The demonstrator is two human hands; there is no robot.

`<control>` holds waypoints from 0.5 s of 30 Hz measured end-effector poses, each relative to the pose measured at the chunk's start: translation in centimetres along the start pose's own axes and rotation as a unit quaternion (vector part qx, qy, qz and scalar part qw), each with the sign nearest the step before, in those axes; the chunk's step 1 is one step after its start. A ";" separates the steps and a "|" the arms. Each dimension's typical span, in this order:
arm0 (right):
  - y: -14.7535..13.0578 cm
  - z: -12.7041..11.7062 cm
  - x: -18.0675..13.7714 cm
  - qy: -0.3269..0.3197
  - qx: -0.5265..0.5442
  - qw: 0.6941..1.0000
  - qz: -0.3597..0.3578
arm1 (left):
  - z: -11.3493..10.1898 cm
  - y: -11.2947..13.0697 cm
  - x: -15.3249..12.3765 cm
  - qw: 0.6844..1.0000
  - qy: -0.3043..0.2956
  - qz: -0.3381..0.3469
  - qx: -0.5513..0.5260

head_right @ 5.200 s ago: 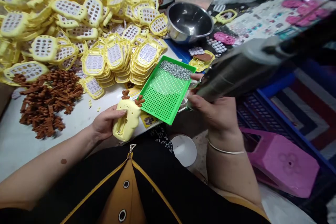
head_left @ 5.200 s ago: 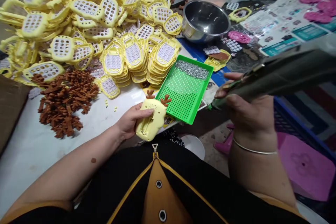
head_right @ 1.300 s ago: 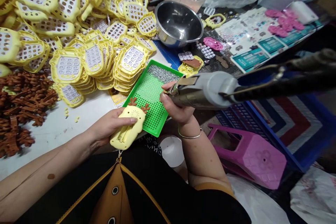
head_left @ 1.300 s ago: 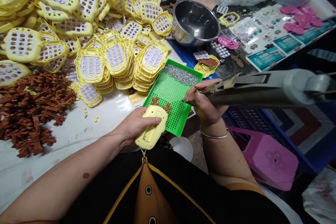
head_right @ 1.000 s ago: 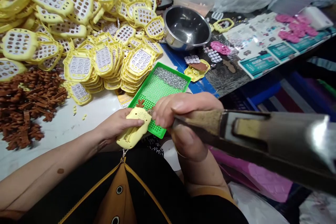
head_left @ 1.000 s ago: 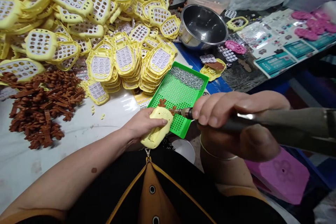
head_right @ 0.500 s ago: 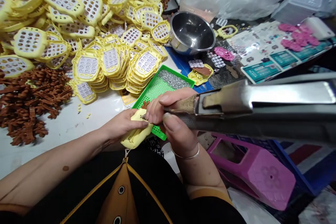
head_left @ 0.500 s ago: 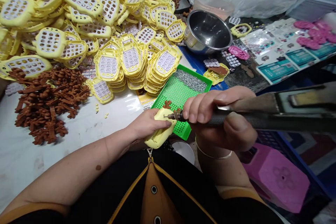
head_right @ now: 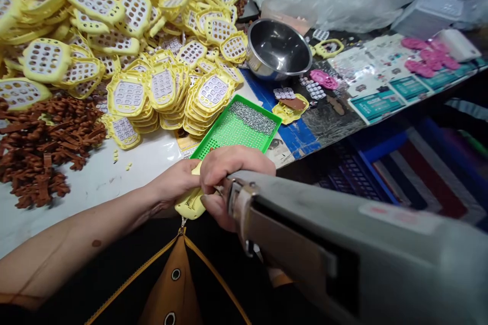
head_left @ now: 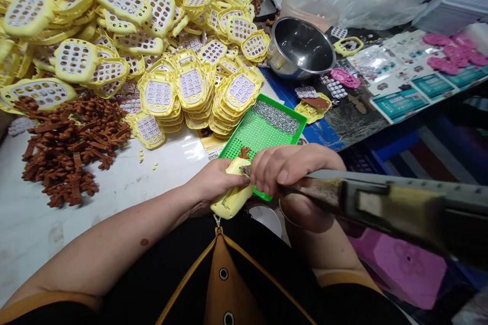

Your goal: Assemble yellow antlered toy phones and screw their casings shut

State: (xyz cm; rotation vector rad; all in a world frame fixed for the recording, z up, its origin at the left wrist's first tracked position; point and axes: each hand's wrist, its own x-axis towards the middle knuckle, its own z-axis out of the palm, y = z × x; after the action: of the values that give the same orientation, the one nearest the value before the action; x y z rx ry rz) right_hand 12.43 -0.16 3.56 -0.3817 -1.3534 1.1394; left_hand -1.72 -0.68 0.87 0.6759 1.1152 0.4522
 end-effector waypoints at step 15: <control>-2.2 -3.3 0.1 0.034 -0.119 0.988 -0.093 | -0.9 -0.2 0.8 0.993 -0.004 -0.016 -0.114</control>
State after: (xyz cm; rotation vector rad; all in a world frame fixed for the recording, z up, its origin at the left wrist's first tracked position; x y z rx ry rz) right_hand 16.25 0.14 4.57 -0.4519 -1.4371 0.8063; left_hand -2.22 -0.11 -0.04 0.4581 1.0477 0.5392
